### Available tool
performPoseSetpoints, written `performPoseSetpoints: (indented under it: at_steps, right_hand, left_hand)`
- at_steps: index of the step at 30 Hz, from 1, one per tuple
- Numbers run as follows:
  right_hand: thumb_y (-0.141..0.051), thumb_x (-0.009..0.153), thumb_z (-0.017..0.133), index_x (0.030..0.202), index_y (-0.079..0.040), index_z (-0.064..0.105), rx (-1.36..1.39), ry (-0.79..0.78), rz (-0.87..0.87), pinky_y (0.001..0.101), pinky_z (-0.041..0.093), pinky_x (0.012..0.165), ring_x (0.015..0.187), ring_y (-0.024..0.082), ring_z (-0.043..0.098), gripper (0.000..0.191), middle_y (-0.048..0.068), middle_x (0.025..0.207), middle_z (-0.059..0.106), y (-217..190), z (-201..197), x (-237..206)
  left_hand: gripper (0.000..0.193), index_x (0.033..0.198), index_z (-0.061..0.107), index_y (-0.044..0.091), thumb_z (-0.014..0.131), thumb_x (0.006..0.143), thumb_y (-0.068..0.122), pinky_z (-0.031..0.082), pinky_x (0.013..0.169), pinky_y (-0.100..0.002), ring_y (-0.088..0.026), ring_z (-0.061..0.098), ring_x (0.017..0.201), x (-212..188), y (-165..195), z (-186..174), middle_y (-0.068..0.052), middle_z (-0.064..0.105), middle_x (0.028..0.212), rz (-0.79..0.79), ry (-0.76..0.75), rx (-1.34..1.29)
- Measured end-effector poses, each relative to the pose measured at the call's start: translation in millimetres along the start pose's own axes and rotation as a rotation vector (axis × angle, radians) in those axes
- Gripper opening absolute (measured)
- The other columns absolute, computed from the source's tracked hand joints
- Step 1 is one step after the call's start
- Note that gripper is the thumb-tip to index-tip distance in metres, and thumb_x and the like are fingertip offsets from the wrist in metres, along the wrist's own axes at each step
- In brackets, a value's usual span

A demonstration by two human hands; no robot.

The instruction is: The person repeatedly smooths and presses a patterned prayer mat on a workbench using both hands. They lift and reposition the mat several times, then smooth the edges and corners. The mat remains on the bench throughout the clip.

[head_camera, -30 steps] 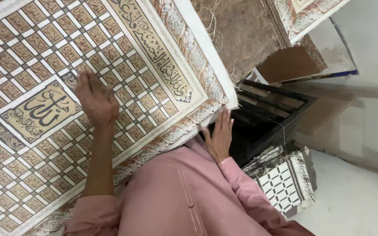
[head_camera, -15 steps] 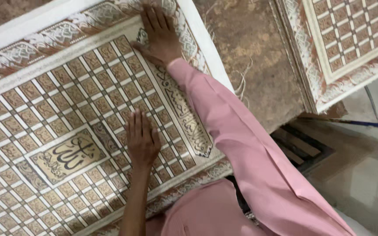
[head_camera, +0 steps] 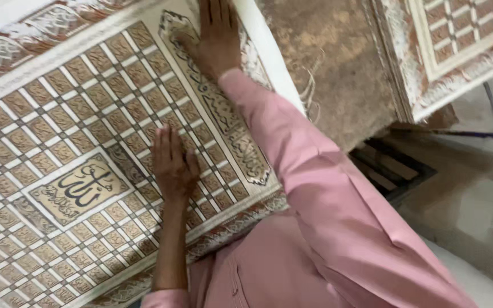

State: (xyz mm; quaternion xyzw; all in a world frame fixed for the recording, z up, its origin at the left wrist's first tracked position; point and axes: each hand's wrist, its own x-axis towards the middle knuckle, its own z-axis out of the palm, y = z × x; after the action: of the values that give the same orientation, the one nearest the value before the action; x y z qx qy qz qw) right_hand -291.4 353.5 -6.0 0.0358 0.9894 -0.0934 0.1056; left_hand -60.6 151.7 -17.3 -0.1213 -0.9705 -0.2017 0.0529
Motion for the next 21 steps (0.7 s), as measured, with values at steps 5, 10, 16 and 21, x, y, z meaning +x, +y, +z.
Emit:
performPoseSetpoints:
  at_steps: [5, 10, 16, 21]
  right_hand:
    - [-0.080, 0.099, 0.035, 0.166, 0.001, 0.006, 0.070, 0.170, 0.096, 0.0482, 0.006, 0.133, 0.163, 0.033, 0.004, 0.109, 0.021, 0.174, 0.002, 94.5, 48.9, -220.2]
    - [-0.060, 0.098, 0.057, 0.163, 0.003, 0.019, 0.203, 0.269, 0.220, 0.0529, 0.016, 0.129, 0.161, 0.040, 0.016, 0.098, 0.024, 0.172, 0.017, 149.7, 86.4, -416.1]
    - [-0.054, 0.100, 0.057, 0.164, 0.001, 0.022, 0.213, 0.396, 0.301, 0.0552, 0.017, 0.128, 0.160, 0.043, 0.017, 0.091, 0.027, 0.171, 0.020, 122.4, 59.5, -470.8]
    - [-0.060, 0.100, 0.056, 0.166, -0.007, 0.029, 0.311, 0.140, -0.184, 0.0494, 0.020, 0.133, 0.163, 0.037, 0.019, 0.088, 0.015, 0.175, 0.025, 61.7, 48.5, -289.8]
  left_hand:
    - [0.053, 0.154, 0.051, -0.005, 0.048, 0.112, 0.027, 0.029, 0.128, -0.054, -0.042, 0.041, 0.151, 0.9, 4.5, -3.6, -0.025, 0.048, 0.160, 0.032, 0.063, -0.027]
    - [0.054, 0.153, 0.048, -0.007, 0.053, 0.109, 0.024, 0.028, 0.129, -0.054, -0.045, 0.038, 0.152, -1.4, 13.8, -10.5, -0.028, 0.046, 0.161, 0.027, 0.061, -0.093]
    - [0.055, 0.154, 0.047, -0.007, 0.053, 0.108, 0.022, 0.027, 0.129, -0.056, -0.044, 0.039, 0.153, -3.4, 18.0, -16.0, -0.027, 0.045, 0.162, 0.062, 0.100, -0.090]
    - [0.054, 0.153, 0.049, -0.006, 0.051, 0.110, 0.026, 0.029, 0.128, -0.054, -0.043, 0.042, 0.151, -0.2, 13.9, -15.4, -0.026, 0.046, 0.160, 0.015, 0.052, -0.043]
